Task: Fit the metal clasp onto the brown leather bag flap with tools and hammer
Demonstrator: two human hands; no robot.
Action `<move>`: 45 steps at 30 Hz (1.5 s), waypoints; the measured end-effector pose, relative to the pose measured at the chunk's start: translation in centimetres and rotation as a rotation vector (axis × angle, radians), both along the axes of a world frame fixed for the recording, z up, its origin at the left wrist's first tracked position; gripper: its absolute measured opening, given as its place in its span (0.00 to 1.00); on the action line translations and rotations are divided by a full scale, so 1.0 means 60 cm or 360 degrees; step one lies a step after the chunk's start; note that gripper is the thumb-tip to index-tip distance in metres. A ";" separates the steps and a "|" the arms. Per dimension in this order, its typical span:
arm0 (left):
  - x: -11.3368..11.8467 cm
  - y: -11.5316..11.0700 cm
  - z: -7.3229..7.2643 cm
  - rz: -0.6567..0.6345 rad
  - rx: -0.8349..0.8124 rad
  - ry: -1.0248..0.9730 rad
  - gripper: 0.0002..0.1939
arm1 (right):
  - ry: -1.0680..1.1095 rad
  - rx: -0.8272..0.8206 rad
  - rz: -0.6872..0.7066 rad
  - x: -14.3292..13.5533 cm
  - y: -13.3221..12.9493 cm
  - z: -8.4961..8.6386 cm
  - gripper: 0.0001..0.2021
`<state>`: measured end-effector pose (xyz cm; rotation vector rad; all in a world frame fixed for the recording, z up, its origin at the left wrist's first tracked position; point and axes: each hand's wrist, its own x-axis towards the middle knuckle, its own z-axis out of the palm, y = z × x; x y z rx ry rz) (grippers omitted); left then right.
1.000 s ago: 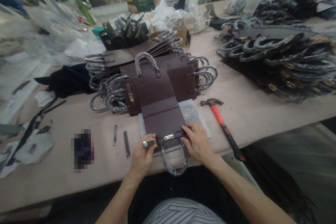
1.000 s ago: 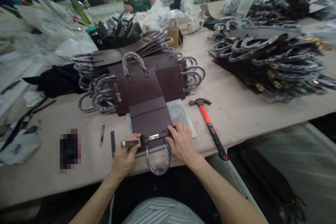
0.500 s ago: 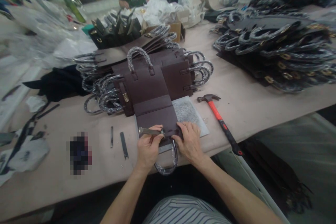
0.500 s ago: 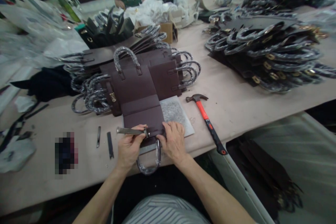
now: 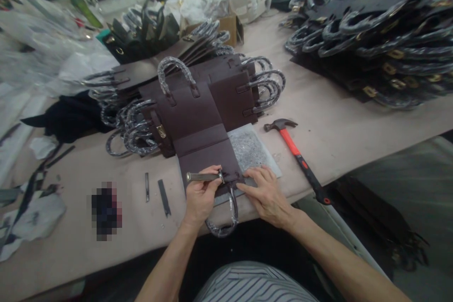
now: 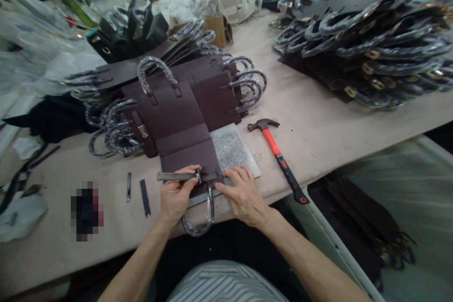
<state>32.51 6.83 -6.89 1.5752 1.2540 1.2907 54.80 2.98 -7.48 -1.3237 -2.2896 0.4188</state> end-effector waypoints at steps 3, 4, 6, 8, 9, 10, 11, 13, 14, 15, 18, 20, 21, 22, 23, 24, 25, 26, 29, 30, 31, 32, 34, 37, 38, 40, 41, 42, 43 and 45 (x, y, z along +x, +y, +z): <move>0.000 0.000 0.001 -0.0009 -0.0007 0.0012 0.03 | -0.0015 -0.0078 -0.0004 -0.002 0.003 0.005 0.21; 0.000 0.000 0.001 -0.0006 -0.0014 0.0019 0.03 | -0.0007 -0.0102 -0.0004 -0.003 0.005 0.006 0.21; 0.000 0.001 0.000 -0.0001 -0.0020 0.0020 0.03 | 0.0017 -0.0140 -0.0005 -0.004 0.007 0.009 0.22; 0.000 0.001 0.000 0.0000 -0.0020 0.0008 0.04 | 0.0044 -0.0168 -0.0005 -0.004 0.010 0.011 0.22; 0.000 0.001 0.001 -0.0001 -0.0020 0.0003 0.04 | 0.0055 -0.0178 0.0001 -0.003 0.012 0.011 0.22; 0.001 0.001 0.001 -0.0003 -0.0022 0.0000 0.04 | 0.0060 -0.0186 0.0011 -0.003 0.013 0.011 0.23; 0.001 0.001 0.001 -0.0007 -0.0026 -0.0002 0.03 | 0.0058 -0.0192 0.0027 -0.002 0.014 0.011 0.23; 0.000 0.000 0.002 -0.0019 -0.0030 -0.0006 0.03 | 0.0038 -0.0193 0.0066 0.001 0.017 0.011 0.23; 0.000 0.000 0.002 -0.0024 -0.0030 -0.0006 0.04 | 0.0026 -0.0187 0.0085 0.002 0.017 0.010 0.23; 0.000 0.000 0.002 -0.0025 -0.0032 -0.0005 0.04 | 0.0014 -0.0179 0.0099 0.004 0.018 0.009 0.23; -0.001 0.000 0.001 -0.0013 -0.0044 0.0013 0.04 | -0.0002 -0.0160 0.0118 0.006 0.019 0.005 0.25; -0.002 0.000 0.001 -0.0004 -0.0046 0.0018 0.04 | -0.0006 -0.0168 0.0119 0.007 0.019 0.005 0.26; -0.002 0.000 0.000 -0.0005 -0.0041 0.0016 0.04 | -0.0007 -0.0173 0.0122 0.007 0.019 0.005 0.26; -0.002 0.000 0.000 -0.0007 -0.0035 0.0015 0.04 | -0.0009 -0.0180 0.0127 0.007 0.020 0.006 0.26; -0.002 0.000 0.000 -0.0010 -0.0029 0.0015 0.04 | -0.0013 -0.0188 0.0133 0.007 0.020 0.007 0.26; -0.002 0.001 0.000 -0.0013 -0.0024 0.0018 0.04 | -0.0016 -0.0197 0.0137 0.007 0.020 0.008 0.26; -0.002 0.001 0.001 -0.0017 -0.0020 0.0023 0.04 | -0.0020 -0.0207 0.0134 0.006 0.020 0.009 0.27; -0.002 0.001 0.001 -0.0021 -0.0016 0.0026 0.04 | -0.0023 -0.0218 0.0126 0.005 0.020 0.009 0.27; -0.003 0.002 0.003 -0.0030 0.0000 0.0040 0.04 | -0.0029 -0.0229 0.0105 0.003 0.019 0.009 0.27; -0.003 0.002 0.003 -0.0034 0.0003 0.0042 0.04 | -0.0027 -0.0222 0.0101 0.002 0.019 0.008 0.27; -0.003 0.002 0.003 -0.0037 0.0002 0.0043 0.04 | -0.0022 -0.0214 0.0099 0.002 0.019 0.008 0.27; -0.003 0.002 0.003 -0.0042 0.0000 0.0045 0.04 | -0.0012 -0.0209 0.0099 0.002 0.019 0.007 0.27; -0.004 0.002 0.001 -0.0049 -0.0003 0.0043 0.04 | 0.0013 -0.0209 0.0110 0.004 0.020 0.007 0.27; -0.005 0.002 -0.002 -0.0048 -0.0002 0.0049 0.05 | 0.0036 -0.0228 0.0154 0.009 0.021 0.008 0.28; -0.005 0.003 -0.002 -0.0045 -0.0001 0.0048 0.05 | 0.0034 -0.0232 0.0164 0.010 0.022 0.008 0.29; -0.005 0.003 -0.003 -0.0040 0.0003 0.0042 0.05 | 0.0018 -0.0230 0.0168 0.010 0.022 0.008 0.29; -0.004 0.004 -0.002 -0.0037 0.0006 0.0040 0.05 | 0.0006 -0.0224 0.0162 0.009 0.022 0.008 0.29; -0.004 0.004 -0.002 -0.0035 0.0009 0.0042 0.05 | -0.0006 -0.0213 0.0154 0.008 0.022 0.008 0.29; -0.004 0.004 -0.001 -0.0035 0.0011 0.0045 0.05 | -0.0015 -0.0197 0.0143 0.007 0.021 0.007 0.28; -0.004 0.004 0.000 -0.0034 0.0012 0.0051 0.05 | -0.0025 -0.0172 0.0117 0.003 0.020 0.005 0.29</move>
